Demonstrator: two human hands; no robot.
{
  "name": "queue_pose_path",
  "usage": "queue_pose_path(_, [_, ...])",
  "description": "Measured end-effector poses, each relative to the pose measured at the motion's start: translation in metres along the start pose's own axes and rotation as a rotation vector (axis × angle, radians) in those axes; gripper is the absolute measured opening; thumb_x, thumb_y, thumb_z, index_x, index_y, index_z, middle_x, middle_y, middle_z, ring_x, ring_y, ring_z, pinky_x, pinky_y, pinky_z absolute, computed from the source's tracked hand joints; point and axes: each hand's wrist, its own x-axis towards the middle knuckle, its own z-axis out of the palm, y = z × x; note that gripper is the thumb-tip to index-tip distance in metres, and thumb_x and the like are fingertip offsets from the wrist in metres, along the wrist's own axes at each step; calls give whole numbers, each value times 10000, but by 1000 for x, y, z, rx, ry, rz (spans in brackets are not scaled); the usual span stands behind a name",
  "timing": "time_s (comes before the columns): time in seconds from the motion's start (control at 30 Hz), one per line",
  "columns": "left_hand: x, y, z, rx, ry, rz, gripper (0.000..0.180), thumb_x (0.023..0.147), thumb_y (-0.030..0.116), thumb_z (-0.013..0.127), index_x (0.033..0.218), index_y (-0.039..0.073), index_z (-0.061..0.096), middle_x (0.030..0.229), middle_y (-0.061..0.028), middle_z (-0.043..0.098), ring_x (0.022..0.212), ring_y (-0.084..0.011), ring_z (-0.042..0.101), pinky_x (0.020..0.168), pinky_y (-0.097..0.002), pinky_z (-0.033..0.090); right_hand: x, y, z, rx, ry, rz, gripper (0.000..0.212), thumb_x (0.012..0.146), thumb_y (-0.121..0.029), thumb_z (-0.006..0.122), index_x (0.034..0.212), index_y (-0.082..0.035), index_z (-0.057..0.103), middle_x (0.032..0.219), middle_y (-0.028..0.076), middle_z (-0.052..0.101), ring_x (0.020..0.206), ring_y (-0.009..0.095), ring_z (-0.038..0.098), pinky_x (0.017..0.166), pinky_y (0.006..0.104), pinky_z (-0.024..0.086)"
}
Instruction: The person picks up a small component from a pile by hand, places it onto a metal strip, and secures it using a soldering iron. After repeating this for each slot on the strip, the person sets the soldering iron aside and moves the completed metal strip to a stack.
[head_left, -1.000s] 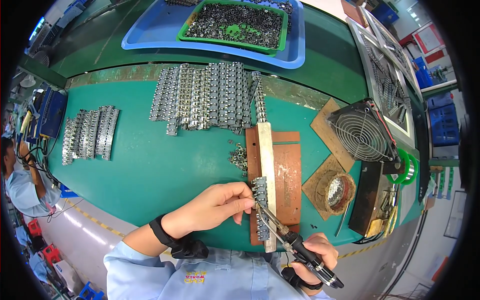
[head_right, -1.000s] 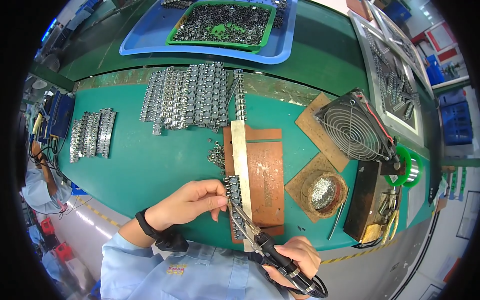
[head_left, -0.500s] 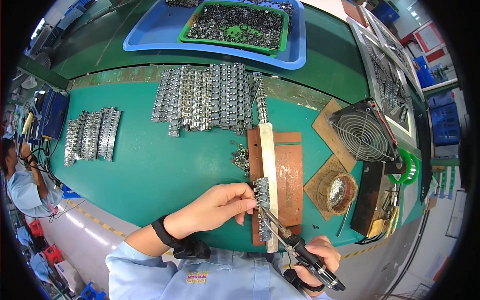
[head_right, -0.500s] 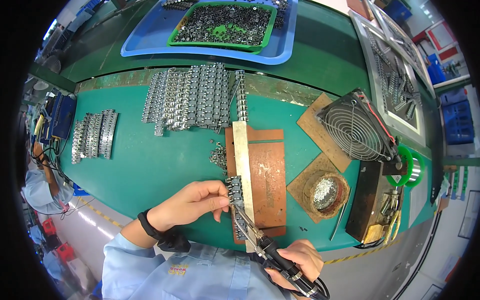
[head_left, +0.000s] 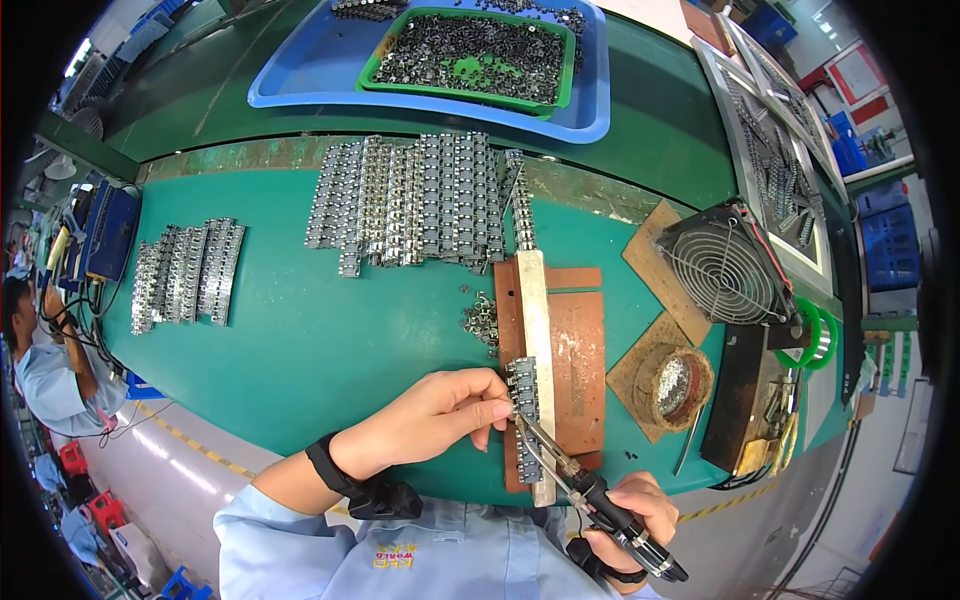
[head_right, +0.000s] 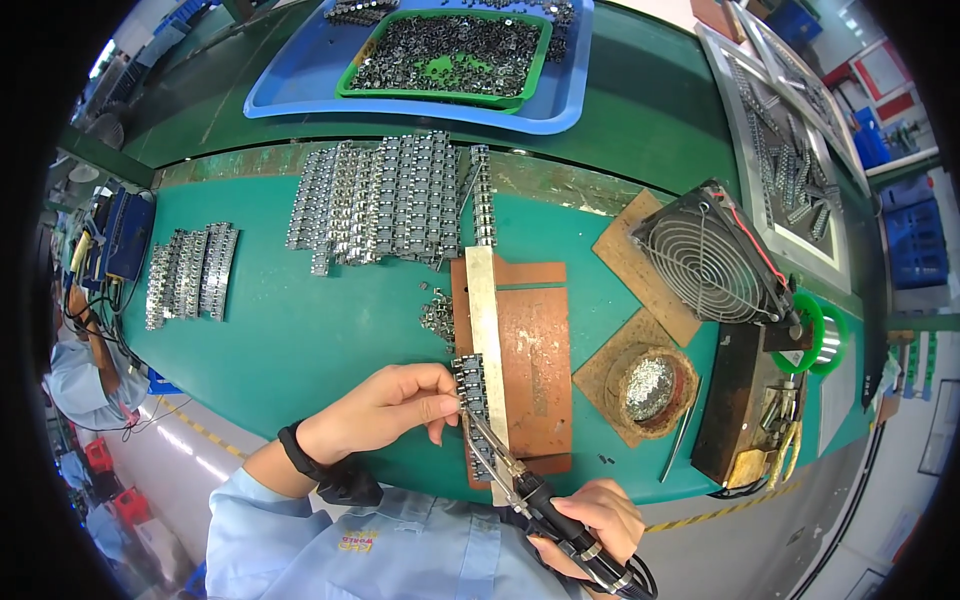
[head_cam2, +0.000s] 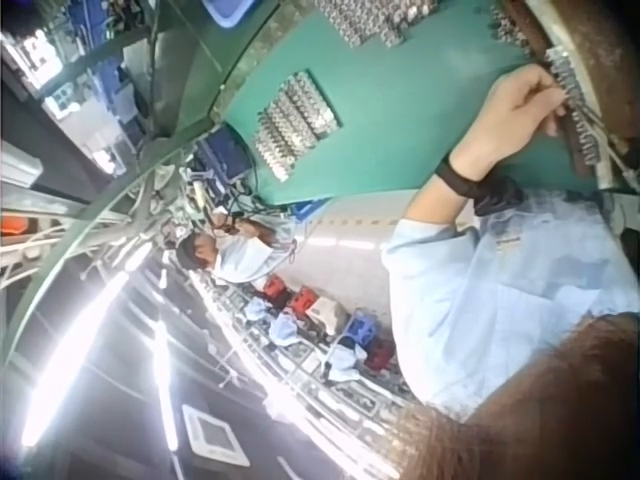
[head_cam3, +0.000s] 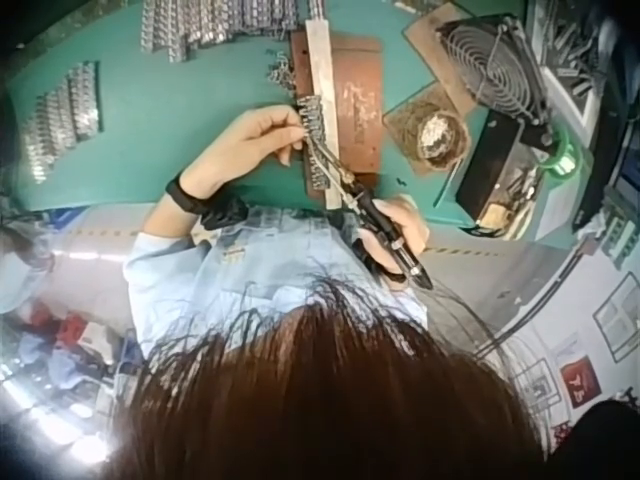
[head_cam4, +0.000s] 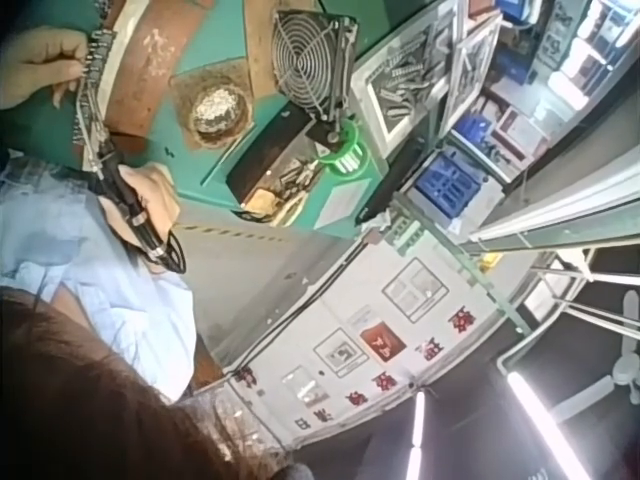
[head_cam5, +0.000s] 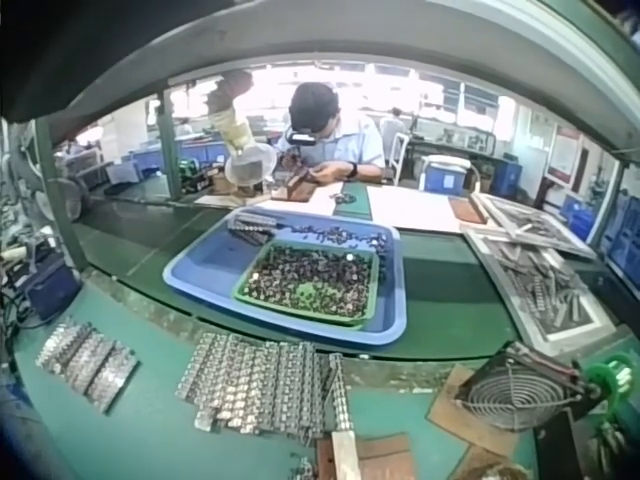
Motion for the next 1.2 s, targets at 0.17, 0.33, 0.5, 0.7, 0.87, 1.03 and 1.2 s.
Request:
queue_pose_path(0.17, [-1,1,0,5,-1,-9,160,903,159,470,870,6,498,779,-18,520,636,-77,494,602,-213,419,1,-1,0,-26,-21,-12,407,551,-143,787,864,-9,564,594,72,565,499,209,534,532,317,428])
queue_pose_path(0.33, [-1,0,0,-29,-8,-3,159,903,161,471,875,6,497,794,-20,518,644,-79,492,612,-211,417,-18,9,0,25,157,-53,426,606,-159,760,932,-10,530,693,92,565,558,206,529,569,323,427])
queue_pose_path(0.5, [-1,3,2,-31,-14,-22,159,902,160,472,876,5,497,805,-20,517,654,-80,491,614,-211,417,-56,25,1,-196,390,-24,447,727,-252,658,1054,-40,437,748,63,486,650,165,457,648,322,373])
queue_pose_path(0.7, [-2,2,2,-32,-9,-7,152,898,148,478,898,-1,505,814,-24,525,680,-81,500,620,-208,420,-54,28,13,-215,436,42,422,774,-267,616,1082,-57,418,760,69,476,659,165,451,651,305,378])
queue_pose_path(0.87, [-9,13,-3,34,39,-3,119,880,99,499,921,-9,529,829,-38,561,705,-90,527,669,-217,430,-42,40,19,-222,394,-24,423,783,-259,609,1096,-54,412,795,88,472,650,162,458,646,291,387])
queue_pose_path(1.03, [-14,20,-16,321,340,78,116,864,77,519,934,-13,537,832,-34,570,687,-86,530,642,-208,435,-49,47,20,-156,433,22,435,781,-270,615,1096,-52,410,813,99,474,631,154,464,639,287,394])
queue_pose_path(1.2, [-11,30,-9,573,407,85,103,855,67,528,923,-9,536,795,-23,568,645,-78,530,591,-199,435,-49,48,18,-89,450,58,447,776,-284,622,1089,-48,408,799,99,474,615,143,465,615,277,398])
